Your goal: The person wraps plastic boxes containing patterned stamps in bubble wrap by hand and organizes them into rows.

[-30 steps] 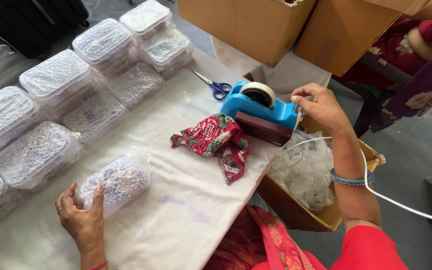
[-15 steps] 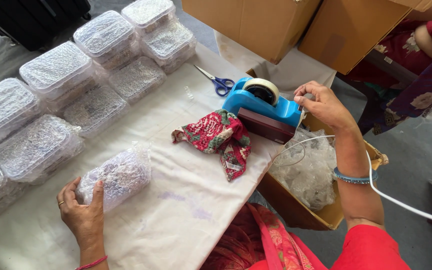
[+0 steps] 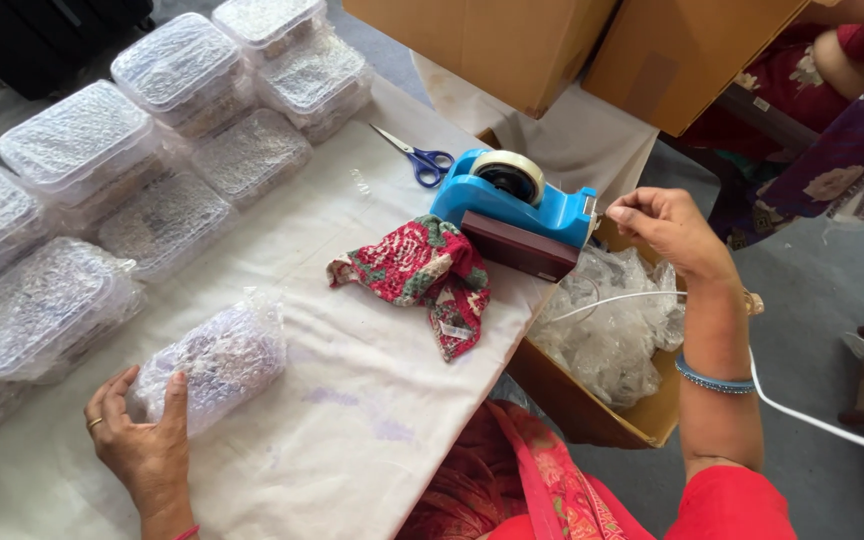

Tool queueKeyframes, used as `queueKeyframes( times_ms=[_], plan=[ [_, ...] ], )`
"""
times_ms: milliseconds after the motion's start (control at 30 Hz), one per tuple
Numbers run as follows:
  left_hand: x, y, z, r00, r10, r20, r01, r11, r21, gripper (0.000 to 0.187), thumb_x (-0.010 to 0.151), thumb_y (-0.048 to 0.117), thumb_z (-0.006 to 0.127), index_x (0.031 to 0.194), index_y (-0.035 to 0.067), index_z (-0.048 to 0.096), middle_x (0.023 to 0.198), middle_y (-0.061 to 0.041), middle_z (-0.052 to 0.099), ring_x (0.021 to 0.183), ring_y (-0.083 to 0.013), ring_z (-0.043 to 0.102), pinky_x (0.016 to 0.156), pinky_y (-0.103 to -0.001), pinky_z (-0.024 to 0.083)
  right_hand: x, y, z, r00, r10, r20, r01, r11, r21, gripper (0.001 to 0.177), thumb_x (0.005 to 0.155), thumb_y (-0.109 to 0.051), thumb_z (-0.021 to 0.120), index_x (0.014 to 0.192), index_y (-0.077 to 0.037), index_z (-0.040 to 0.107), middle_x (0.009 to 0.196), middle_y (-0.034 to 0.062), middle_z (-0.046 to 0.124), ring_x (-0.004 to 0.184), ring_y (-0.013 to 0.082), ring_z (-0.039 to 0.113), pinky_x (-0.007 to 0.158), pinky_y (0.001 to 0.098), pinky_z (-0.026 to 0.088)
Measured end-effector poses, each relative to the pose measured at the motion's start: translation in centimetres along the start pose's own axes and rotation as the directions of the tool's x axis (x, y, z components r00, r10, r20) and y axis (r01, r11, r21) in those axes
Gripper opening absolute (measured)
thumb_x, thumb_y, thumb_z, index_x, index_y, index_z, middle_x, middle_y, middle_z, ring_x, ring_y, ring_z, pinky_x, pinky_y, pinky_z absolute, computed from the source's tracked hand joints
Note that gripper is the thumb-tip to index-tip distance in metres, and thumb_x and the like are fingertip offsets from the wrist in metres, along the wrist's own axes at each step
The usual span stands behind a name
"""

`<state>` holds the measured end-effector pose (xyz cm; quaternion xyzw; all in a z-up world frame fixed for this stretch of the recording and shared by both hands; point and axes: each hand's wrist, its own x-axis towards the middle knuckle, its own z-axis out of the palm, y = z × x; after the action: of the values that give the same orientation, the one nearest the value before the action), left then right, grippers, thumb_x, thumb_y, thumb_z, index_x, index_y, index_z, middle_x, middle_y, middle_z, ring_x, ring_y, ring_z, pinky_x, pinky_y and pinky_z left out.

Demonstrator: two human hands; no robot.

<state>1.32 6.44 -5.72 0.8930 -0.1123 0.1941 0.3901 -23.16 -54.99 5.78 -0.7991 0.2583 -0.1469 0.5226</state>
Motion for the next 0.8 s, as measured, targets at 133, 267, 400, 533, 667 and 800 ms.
queueKeyframes(
  times_ms=[133,267,400,533,667,800],
  plan=[
    [0.0,-0.1,-0.1,1.000,-0.005,0.000,0.005,1.000,-0.012,0.047,0.099,0.033,0.087,0.127,0.000,0.068,0.135,-0.016,0.060,0.136,-0.0316,0.056,0.115,-0.046,0.047,0.1,2.7,-0.8,0.995,0.103,-0.018,-0.101,0.992,0.072,0.018,0.097,-0.019,0.071,0.101,-0.002,0.073,0.084,0.0010,0.068,0.076,0.0075,0.062,0.070,0.0232,0.052],
    [-0.1,-0.8,0.3,1.000,0.016,0.003,-0.016,1.000,-0.008,0.045,0.100,0.031,0.086,0.127,0.000,0.067,0.135,-0.015,0.061,0.132,-0.0300,0.057,0.117,-0.045,0.047,0.6,4.6,-0.9,0.983,0.185,-0.006,-0.183,0.975,0.124,0.017,0.097,-0.019,0.072,0.100,-0.002,0.074,0.082,0.0023,0.069,0.073,0.0091,0.062,0.066,0.0245,0.050],
    [-0.1,-0.4,0.2,1.000,0.003,-0.005,-0.003,1.000,-0.009,0.044,0.099,0.030,0.087,0.126,0.001,0.068,0.134,-0.015,0.061,0.131,-0.0305,0.058,0.115,-0.045,0.047,1.6,6.5,-0.1,0.985,0.172,0.022,-0.169,0.922,0.348,0.018,0.096,-0.021,0.074,0.097,-0.003,0.073,0.080,-0.0002,0.069,0.070,0.0092,0.066,0.065,0.0249,0.055],
    [0.0,-0.5,0.2,1.000,-0.008,-0.006,0.008,1.000,-0.020,0.044,0.099,0.030,0.087,0.126,0.001,0.068,0.133,-0.015,0.061,0.133,-0.0310,0.058,0.114,-0.045,0.048,2.3,7.1,0.4,0.992,0.126,0.010,-0.123,0.947,0.295,0.018,0.097,-0.020,0.074,0.100,-0.003,0.073,0.081,0.0008,0.070,0.071,0.0096,0.066,0.065,0.0252,0.053],
    [0.1,-0.4,0.3,1.000,0.002,-0.013,-0.002,1.000,-0.016,0.045,0.098,0.030,0.087,0.125,0.001,0.067,0.132,-0.015,0.061,0.133,-0.0313,0.058,0.113,-0.045,0.048,1.9,2.5,1.3,0.953,-0.148,-0.265,0.027,0.911,-0.412,0.016,0.098,-0.021,0.079,0.098,-0.005,0.078,0.082,0.0093,0.073,0.070,0.0205,0.067,0.065,0.0333,0.053],
    [0.2,0.2,0.2,0.999,0.012,-0.031,-0.012,1.000,-0.021,0.045,0.097,0.031,0.087,0.124,0.001,0.067,0.131,-0.015,0.062,0.131,-0.0324,0.058,0.112,-0.046,0.048,0.5,-3.8,1.9,0.842,-0.454,-0.291,-0.027,0.503,-0.864,0.015,0.098,-0.021,0.082,0.095,-0.007,0.079,0.084,0.0145,0.074,0.075,0.0313,0.070,0.068,0.0406,0.053]
  ],
)
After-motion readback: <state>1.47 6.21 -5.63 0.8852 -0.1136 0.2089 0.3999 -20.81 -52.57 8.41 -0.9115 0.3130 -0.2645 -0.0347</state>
